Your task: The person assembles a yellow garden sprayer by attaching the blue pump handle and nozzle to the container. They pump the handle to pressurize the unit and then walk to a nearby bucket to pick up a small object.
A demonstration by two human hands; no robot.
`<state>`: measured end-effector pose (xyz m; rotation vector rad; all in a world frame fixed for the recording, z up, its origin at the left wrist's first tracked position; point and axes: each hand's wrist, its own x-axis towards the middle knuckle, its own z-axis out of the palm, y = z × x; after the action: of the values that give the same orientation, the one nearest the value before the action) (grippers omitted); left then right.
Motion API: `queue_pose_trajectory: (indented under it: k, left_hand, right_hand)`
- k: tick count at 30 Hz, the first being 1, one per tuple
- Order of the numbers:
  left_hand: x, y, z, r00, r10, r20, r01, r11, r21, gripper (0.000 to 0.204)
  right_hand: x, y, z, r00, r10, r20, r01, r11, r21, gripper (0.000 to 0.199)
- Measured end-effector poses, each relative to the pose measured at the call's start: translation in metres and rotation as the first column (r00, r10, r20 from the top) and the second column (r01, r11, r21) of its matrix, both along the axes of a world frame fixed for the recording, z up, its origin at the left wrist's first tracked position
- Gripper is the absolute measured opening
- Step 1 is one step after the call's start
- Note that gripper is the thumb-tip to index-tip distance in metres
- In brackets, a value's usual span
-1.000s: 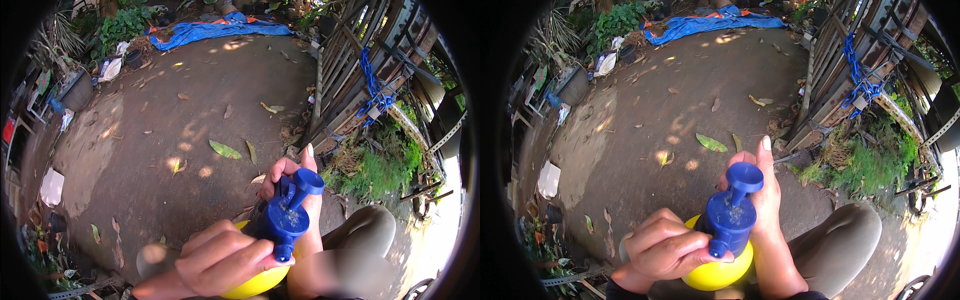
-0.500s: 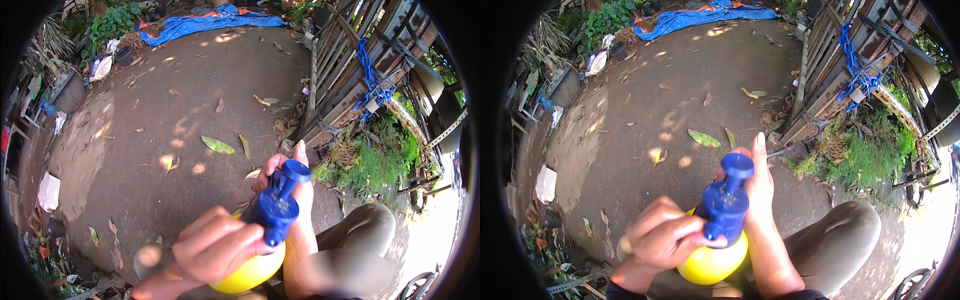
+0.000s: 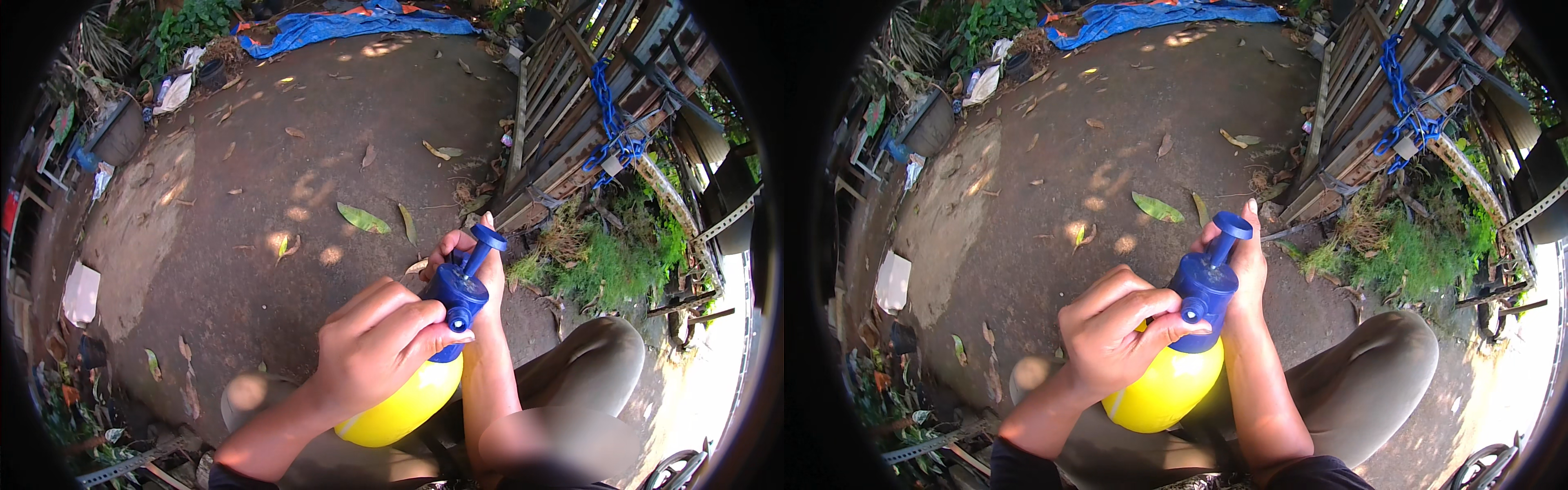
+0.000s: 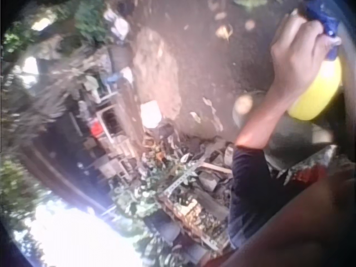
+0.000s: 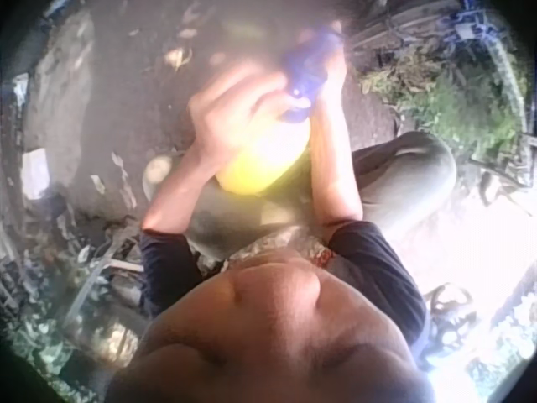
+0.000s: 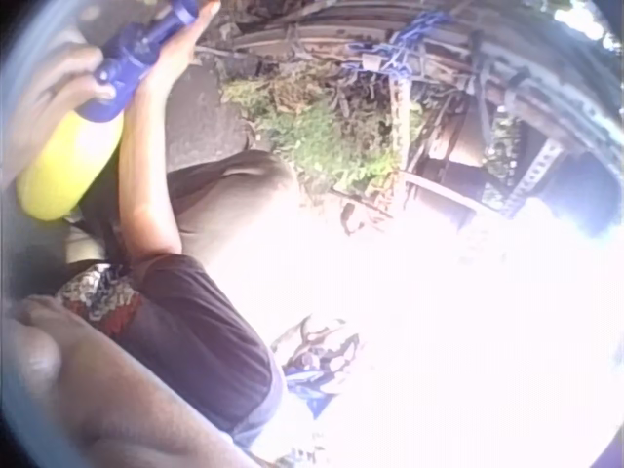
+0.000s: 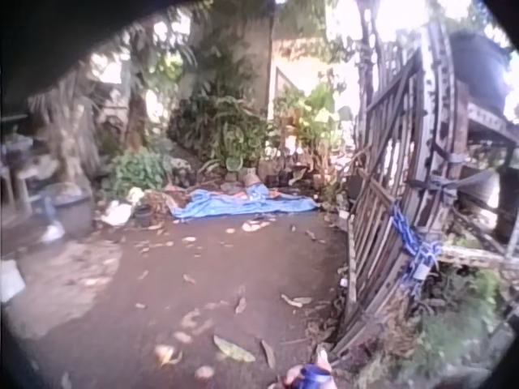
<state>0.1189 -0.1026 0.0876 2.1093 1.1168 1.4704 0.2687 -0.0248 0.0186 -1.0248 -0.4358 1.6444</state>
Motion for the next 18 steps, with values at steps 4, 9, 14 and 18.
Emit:
queue_pose_trajectory:
  k: [4, 9, 14, 18]
  left_hand:
    - [0.001, -0.003, 0.002, 1.0, 0.028, 0.003, -0.027, 0.996, -0.087, 0.023]
    - [0.001, -0.003, 0.002, 1.0, 0.026, -0.003, -0.026, 0.992, -0.123, 0.022]
    - [0.0, -0.009, 0.01, 1.0, 0.021, 0.005, -0.021, 0.997, -0.071, 0.022]
    - [-0.001, -0.021, 0.031, 0.997, -0.064, -0.04, 0.065, 0.997, 0.032, 0.026]
  right_hand:
    - [-0.005, -0.004, -0.013, 0.993, 0.029, -0.116, -0.03, 0.999, -0.01, 0.063]
    - [-0.005, -0.005, -0.018, 0.993, 0.037, -0.115, -0.039, 0.999, -0.015, 0.064]
    - [-0.007, -0.009, -0.004, 0.988, 0.043, -0.151, -0.046, 0.999, -0.013, 0.064]
    - [0.002, -0.026, 0.053, 0.994, 0.043, -0.105, -0.031, 0.993, 0.112, 0.069]
